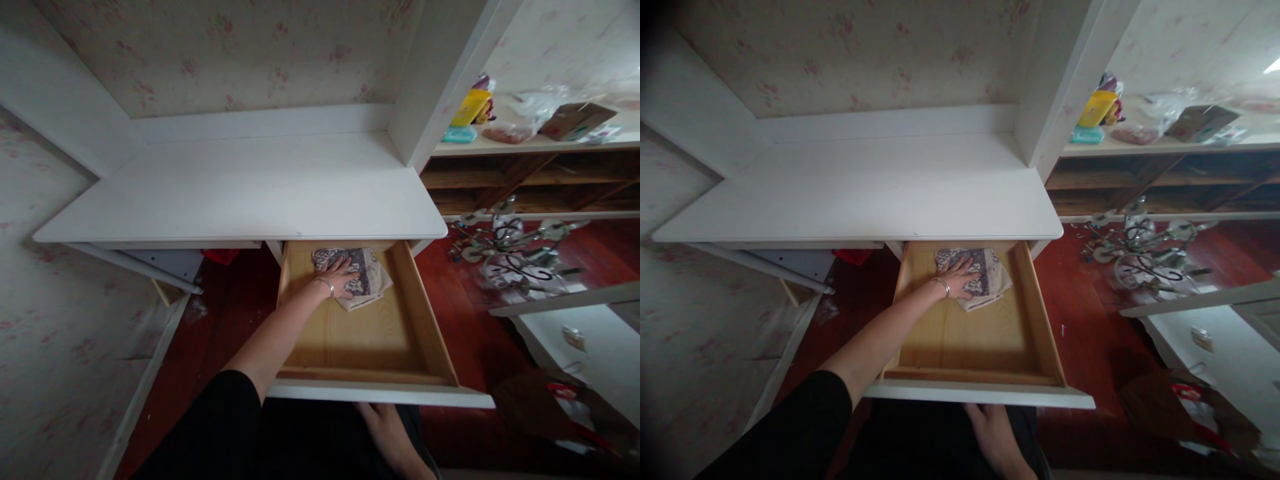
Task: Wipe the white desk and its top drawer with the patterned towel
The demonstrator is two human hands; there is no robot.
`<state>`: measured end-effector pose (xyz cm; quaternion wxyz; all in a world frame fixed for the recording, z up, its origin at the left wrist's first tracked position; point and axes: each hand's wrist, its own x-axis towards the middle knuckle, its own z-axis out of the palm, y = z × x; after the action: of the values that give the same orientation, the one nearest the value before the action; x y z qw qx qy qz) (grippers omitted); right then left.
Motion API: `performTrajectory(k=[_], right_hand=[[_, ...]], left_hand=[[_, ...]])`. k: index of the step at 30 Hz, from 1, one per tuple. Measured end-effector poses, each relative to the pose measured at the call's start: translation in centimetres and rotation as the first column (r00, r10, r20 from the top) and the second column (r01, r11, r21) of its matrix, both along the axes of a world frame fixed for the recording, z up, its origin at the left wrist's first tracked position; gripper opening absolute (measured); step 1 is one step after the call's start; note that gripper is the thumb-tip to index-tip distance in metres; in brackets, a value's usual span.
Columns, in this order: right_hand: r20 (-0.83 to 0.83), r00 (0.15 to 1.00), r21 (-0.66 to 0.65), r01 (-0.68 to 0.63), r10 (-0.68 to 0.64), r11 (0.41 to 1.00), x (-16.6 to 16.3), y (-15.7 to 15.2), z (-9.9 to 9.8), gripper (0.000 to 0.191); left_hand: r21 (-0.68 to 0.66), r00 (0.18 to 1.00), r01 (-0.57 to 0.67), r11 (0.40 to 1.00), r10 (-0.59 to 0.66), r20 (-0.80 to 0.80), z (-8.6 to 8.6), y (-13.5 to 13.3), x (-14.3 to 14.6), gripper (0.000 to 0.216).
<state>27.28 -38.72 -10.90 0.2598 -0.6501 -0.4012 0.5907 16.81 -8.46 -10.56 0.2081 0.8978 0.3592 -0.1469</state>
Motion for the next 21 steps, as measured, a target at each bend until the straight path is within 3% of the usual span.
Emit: performTrajectory(k=[6, 11, 21], right_hand=[[-0.028, 0.999, 0.021, -0.015, 0.016, 1.0, 0.1, 0.1, 0.2, 0.058], [-0.037, 0.999, 0.034, 0.003, -0.002, 0.999, 0.2, 0.0, 0.0, 0.054], [-0.006, 1.0, 0.015, -0.019, 0.019, 1.0, 0.2, 0.6, 0.6, 0.047]], left_hand=[[0.025, 0.998, 0.043, 0.999, -0.044, 0.052, -0.5, -1.1, 5.0, 0.084], [0.027, 0.997, 0.067, 0.997, -0.068, 0.029, 0.3, -2.3, 5.6, 0.083], [0.171, 0.945, 0.294, 0.94, -0.312, 0.092, 2.6, -12.6, 3.0, 0.057]])
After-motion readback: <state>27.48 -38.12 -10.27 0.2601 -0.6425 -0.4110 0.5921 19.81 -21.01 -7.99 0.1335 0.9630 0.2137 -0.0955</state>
